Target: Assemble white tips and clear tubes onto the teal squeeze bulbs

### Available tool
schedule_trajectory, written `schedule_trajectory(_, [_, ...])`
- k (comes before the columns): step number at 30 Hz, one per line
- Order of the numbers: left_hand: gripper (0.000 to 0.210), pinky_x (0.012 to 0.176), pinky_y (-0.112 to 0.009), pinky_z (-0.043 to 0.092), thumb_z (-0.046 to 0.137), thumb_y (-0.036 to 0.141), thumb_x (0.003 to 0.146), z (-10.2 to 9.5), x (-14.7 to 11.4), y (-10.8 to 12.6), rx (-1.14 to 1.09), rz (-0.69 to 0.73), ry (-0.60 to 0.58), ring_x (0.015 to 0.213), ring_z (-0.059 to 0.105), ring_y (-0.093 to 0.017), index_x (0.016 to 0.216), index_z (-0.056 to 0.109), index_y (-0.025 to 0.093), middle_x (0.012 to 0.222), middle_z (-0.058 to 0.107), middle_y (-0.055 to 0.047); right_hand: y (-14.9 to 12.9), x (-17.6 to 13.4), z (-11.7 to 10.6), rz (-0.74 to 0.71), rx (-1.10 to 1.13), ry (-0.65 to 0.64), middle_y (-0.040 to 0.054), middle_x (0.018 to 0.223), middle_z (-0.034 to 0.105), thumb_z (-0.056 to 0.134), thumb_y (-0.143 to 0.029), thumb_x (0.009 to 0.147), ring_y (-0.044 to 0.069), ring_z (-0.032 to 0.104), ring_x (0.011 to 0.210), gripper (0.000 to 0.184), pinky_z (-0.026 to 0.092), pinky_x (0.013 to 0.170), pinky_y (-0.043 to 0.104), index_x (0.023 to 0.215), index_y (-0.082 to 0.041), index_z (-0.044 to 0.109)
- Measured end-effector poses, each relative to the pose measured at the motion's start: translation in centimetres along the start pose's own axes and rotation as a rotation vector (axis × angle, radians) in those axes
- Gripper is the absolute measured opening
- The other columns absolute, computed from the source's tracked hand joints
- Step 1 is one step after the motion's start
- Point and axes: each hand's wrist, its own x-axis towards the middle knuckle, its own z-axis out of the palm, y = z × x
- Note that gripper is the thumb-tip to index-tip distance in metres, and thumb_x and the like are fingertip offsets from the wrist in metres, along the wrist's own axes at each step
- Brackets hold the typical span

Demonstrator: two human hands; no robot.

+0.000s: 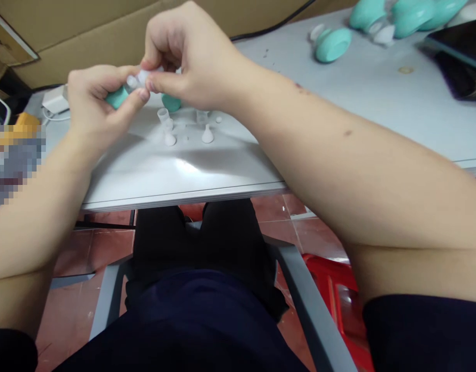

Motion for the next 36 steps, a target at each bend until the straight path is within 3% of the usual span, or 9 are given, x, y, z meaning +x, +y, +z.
schedule_trajectory(5, [0.076,0.060,-0.032,0.040,0.070,0.098,0.094,-0.1,0.7,-1.3,-0.115,-0.107,-0.049,0.064,0.044,-0.012,0.092,0.079,0.022,0.076,0.068,0.000,-0.9,0.3,0.0,-0.018,-0.180,-0.023,0.0062,0.108,0.070,0.065,-0.020,0.099,0.011,0.060,0.094,0.026,0.049,0.086,0.027,0.115,-0.002,0.074])
schedule_trajectory(12, [0.054,0.082,-0.039,0.057,0.069,0.085,0.106,-1.8,0.4,-4.9,-0.238,-0.270,-0.209,0.094,0.069,-0.016,0.117,0.062,0.033,0.104,0.073,0.002,0.1,0.2,-0.1,-0.034,-0.236,0.011,0.0061,0.105,0.069,0.060,-0.027,0.099,0.014,0.071,0.099,0.078,0.054,0.091,0.030,0.165,0.012,0.048])
schedule_trajectory(14, [0.074,0.078,-0.034,0.054,0.067,0.096,0.100,-2.1,0.1,-7.0,-0.165,-0.296,-0.113,0.090,0.065,-0.010,0.117,0.055,0.025,0.104,0.069,0.004,-0.1,0.2,-0.4,-0.017,-0.274,0.007,0.0084,0.106,0.071,0.060,-0.027,0.099,0.016,0.072,0.100,0.073,0.055,0.092,0.031,0.161,0.012,0.053])
schedule_trajectory(19, [0.072,0.082,-0.030,0.051,0.068,0.087,0.107,-2.1,-0.4,-9.4,-0.061,-0.407,-0.247,0.094,0.058,-0.005,0.128,0.047,0.021,0.109,0.062,0.005,-2.1,0.0,-0.6,0.029,-0.437,-0.079,0.0108,0.111,0.079,0.059,-0.029,0.103,0.021,0.074,0.100,0.042,0.057,0.101,0.039,0.124,-0.003,0.084])
schedule_trajectory(24, [0.062,0.079,-0.030,0.048,0.076,0.069,0.109,-1.5,-0.5,-8.3,0.010,-0.441,-0.239,0.088,0.055,-0.004,0.135,0.043,0.023,0.108,0.062,0.005,-3.4,0.0,-0.4,0.036,-0.601,-0.212,0.0084,0.102,0.079,0.057,-0.029,0.104,0.032,0.074,0.105,0.037,0.056,0.107,0.056,0.115,-0.012,0.087])
schedule_trajectory(29, [0.106,0.074,-0.033,0.048,0.097,0.050,0.083,-1.4,-0.4,-7.4,0.042,-0.523,-0.231,0.090,0.057,-0.012,0.161,0.030,0.025,0.114,0.069,0.002,-3.7,0.7,-0.9,-0.031,-0.730,-0.366,0.0081,0.090,0.073,0.057,-0.028,0.103,0.031,0.066,0.094,0.031,0.057,0.103,0.059,0.109,-0.017,0.085])
schedule_trajectory(31, [0.113,0.075,-0.034,0.051,0.092,0.036,0.073,-1.4,-0.1,-6.6,0.053,-0.536,-0.208,0.096,0.061,-0.017,0.166,0.030,0.020,0.117,0.071,-0.004,-3.3,0.5,-1.2,-0.084,-0.815,-0.430,0.0085,0.082,0.067,0.053,-0.029,0.105,0.028,0.060,0.089,0.031,0.056,0.099,0.057,0.103,-0.017,0.082])
schedule_trajectory(34, [0.116,0.088,-0.038,0.059,0.083,0.026,0.070,-1.9,0.2,-5.3,0.047,-0.496,-0.198,0.109,0.066,-0.022,0.171,0.028,0.006,0.128,0.071,-0.014,-2.3,-0.8,-1.8,-0.151,-0.819,-0.403,0.0082,0.084,0.068,0.044,-0.037,0.110,0.025,0.056,0.090,0.041,0.053,0.101,0.054,0.098,-0.018,0.079])
schedule_trajectory(36, [0.111,0.099,-0.039,0.061,0.082,0.031,0.083,-2.7,0.2,-5.2,0.067,-0.447,-0.256,0.111,0.065,-0.021,0.174,0.024,0.003,0.137,0.067,-0.017,-1.8,-1.9,-2.2,-0.135,-0.699,-0.333,0.0050,0.091,0.072,0.044,-0.045,0.111,0.022,0.058,0.092,0.046,0.052,0.100,0.048,0.103,-0.020,0.081])
